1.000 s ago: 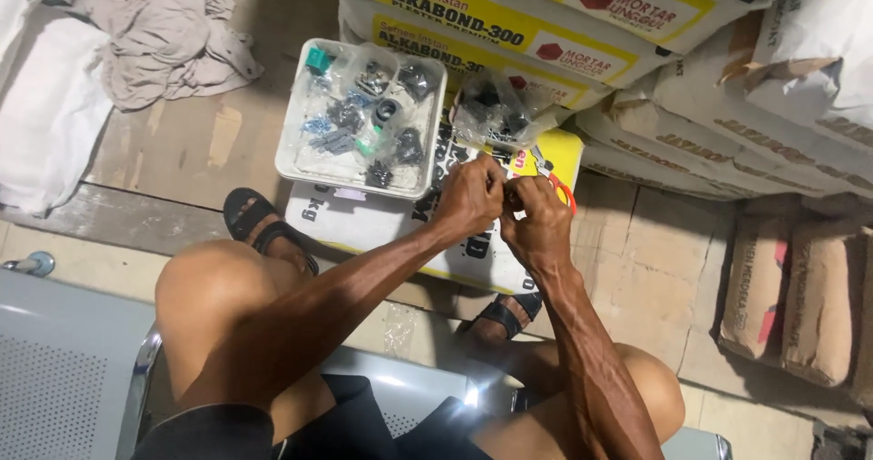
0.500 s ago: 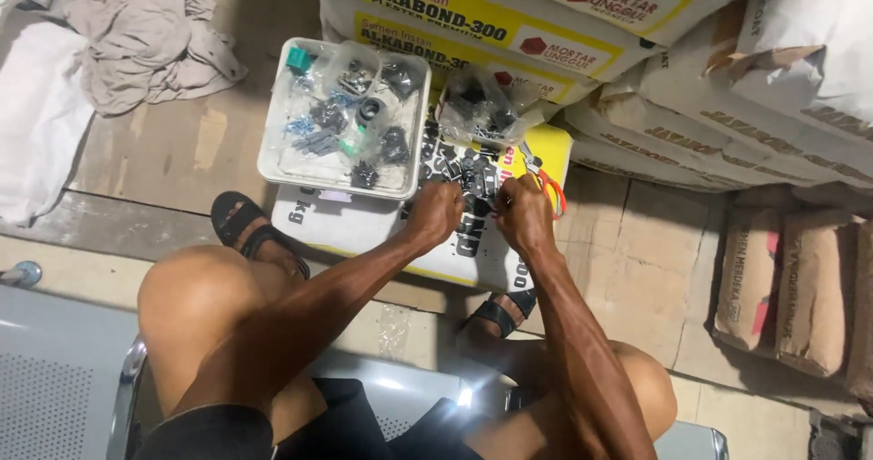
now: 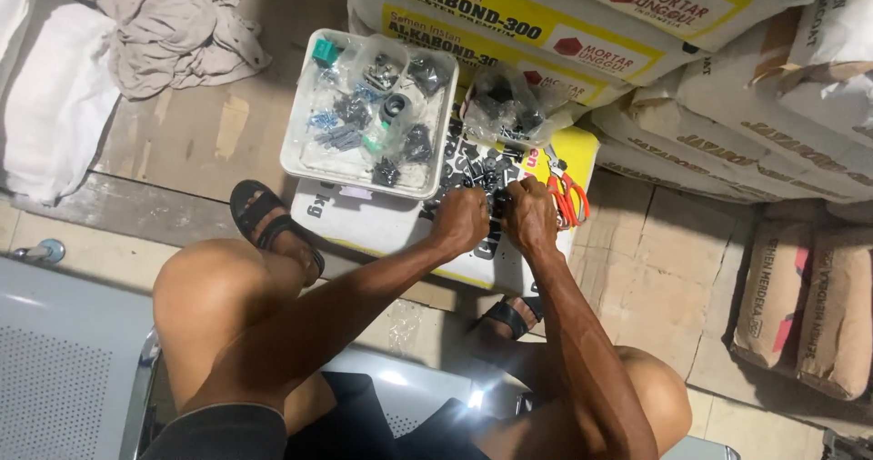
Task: Sorting small black metal fasteners into a plastic bin.
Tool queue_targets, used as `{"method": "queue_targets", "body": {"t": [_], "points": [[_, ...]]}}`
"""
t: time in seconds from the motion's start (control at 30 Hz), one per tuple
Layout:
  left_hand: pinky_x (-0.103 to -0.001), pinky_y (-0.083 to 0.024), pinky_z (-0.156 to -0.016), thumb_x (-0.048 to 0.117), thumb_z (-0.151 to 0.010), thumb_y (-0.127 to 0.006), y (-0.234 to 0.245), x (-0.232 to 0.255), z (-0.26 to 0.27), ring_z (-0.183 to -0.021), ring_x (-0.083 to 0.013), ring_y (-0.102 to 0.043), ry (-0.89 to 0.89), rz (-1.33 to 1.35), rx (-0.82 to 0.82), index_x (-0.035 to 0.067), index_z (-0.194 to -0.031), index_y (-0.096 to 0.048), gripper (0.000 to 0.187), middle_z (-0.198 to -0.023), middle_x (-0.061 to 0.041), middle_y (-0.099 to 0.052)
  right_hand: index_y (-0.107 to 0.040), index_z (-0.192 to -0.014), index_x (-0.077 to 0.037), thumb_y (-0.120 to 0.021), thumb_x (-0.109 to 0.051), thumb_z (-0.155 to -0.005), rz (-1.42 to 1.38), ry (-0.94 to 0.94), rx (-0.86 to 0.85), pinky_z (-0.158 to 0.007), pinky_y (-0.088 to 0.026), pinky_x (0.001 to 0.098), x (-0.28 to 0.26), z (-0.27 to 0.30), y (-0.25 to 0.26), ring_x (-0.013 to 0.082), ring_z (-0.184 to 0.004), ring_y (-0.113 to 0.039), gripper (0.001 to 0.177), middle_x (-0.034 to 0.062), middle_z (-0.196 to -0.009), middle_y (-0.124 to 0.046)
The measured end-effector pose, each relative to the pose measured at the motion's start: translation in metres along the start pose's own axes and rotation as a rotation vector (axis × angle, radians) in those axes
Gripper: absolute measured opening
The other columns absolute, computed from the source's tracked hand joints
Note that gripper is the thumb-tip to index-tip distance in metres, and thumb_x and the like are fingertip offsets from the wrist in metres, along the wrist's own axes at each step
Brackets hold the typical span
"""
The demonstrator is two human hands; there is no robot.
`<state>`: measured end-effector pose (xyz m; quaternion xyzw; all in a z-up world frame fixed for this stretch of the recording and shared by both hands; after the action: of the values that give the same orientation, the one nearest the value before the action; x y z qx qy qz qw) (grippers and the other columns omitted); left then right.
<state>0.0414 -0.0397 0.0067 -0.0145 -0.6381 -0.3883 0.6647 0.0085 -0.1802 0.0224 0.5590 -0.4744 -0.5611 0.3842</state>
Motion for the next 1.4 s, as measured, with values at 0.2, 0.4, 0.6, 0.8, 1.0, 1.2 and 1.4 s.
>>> {"method": "queue_targets", "body": {"t": [0.2,0.4,0.6,0.8,1.0,1.2,1.4], "points": [[-0.041,-0.053,-0.050,0.004,-0.086,-0.054,0.038,0.043,0.001,-0.063,-0.0479,-0.069,-0.130,0.167,0.075,-0.003,-0.081,-0.068,0.017,-0.068,-0.032,-0.066,-0.068,-0.091,-0.011,-0.070,-0.009,-0.081,-0.305,-0.081,-0.075,-0.073,-0.056,0.0467,0.006,0.002,0.022,0.0355,-0.081,-0.068,0.010,0.0134,-0.087,-0.062],[-0.045,-0.054,-0.054,0.003,-0.085,-0.058,0.034,0.036,0.003,-0.072,-0.0494,-0.070,-0.166,0.172,0.074,-0.004,-0.093,-0.070,0.015,-0.077,-0.031,-0.069,-0.070,-0.090,-0.008,-0.069,-0.001,-0.079,-0.650,-0.189,-0.038,-0.070,-0.056,0.0438,0.011,0.012,0.016,0.0324,-0.077,-0.068,0.013,0.0169,-0.082,-0.064],[-0.054,-0.062,-0.088,-0.008,-0.093,-0.052,0.087,0.109,0.011,-0.117,-0.0529,-0.063,-0.353,-0.012,-0.132,0.003,-0.128,-0.066,0.039,-0.142,-0.030,-0.053,-0.067,-0.097,-0.001,-0.060,0.006,-0.085,-1.265,-0.297,-0.043,-0.066,-0.054,0.0274,-0.031,-0.003,0.099,0.0148,-0.077,-0.060,0.015,0.0081,-0.082,-0.063],[-0.033,-0.049,-0.051,0.007,-0.103,-0.046,0.065,0.080,-0.002,-0.051,-0.0213,-0.061,-0.425,-0.050,-0.167,0.003,-0.095,-0.068,0.024,-0.065,-0.014,-0.066,-0.062,-0.094,0.002,-0.057,0.004,-0.085,-1.463,-0.363,-0.024,-0.059,-0.050,0.0275,-0.027,-0.006,0.098,0.0179,-0.073,-0.063,0.010,0.0106,-0.080,-0.060],[-0.043,-0.049,-0.042,0.002,-0.086,-0.056,0.047,0.059,-0.012,-0.053,-0.0397,-0.068,-0.366,-0.333,-0.064,-0.001,-0.075,-0.064,0.014,-0.059,-0.025,-0.064,-0.069,-0.098,0.003,-0.064,0.004,-0.089,-1.195,-0.281,-0.064,-0.053,-0.054,0.0288,-0.043,-0.007,0.099,0.0172,-0.065,-0.064,0.010,0.0132,-0.075,-0.064],[-0.054,-0.060,-0.055,0.014,-0.091,-0.051,0.038,0.048,0.001,-0.076,-0.0460,-0.074,-0.124,-0.423,-0.144,-0.006,-0.111,-0.063,0.031,-0.079,-0.029,-0.067,-0.074,-0.096,-0.008,-0.078,-0.005,-0.083,-0.535,-0.294,0.004,-0.069,-0.054,0.0406,0.008,-0.003,0.057,0.0269,-0.076,-0.070,0.014,0.0119,-0.077,-0.071],[-0.052,-0.063,-0.062,0.004,-0.083,-0.068,-0.014,-0.005,0.026,-0.078,-0.0454,-0.074,0.120,-0.391,-0.445,-0.006,-0.088,-0.076,0.015,-0.079,-0.028,-0.071,-0.074,-0.094,-0.015,-0.080,-0.014,-0.078,-0.121,-0.092,0.062,-0.084,-0.054,0.0448,0.009,0.012,0.012,0.0313,-0.092,-0.066,0.017,0.0103,-0.093,-0.066]]}}
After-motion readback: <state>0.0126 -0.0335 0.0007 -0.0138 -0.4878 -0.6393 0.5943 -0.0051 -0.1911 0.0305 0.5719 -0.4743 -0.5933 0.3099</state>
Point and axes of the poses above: each hand's wrist, its own z-axis away from the middle knuckle, its own y-axis out of the back of the hand, x = y × z, the point moved 6 cm from there along -z, towards the middle knuckle
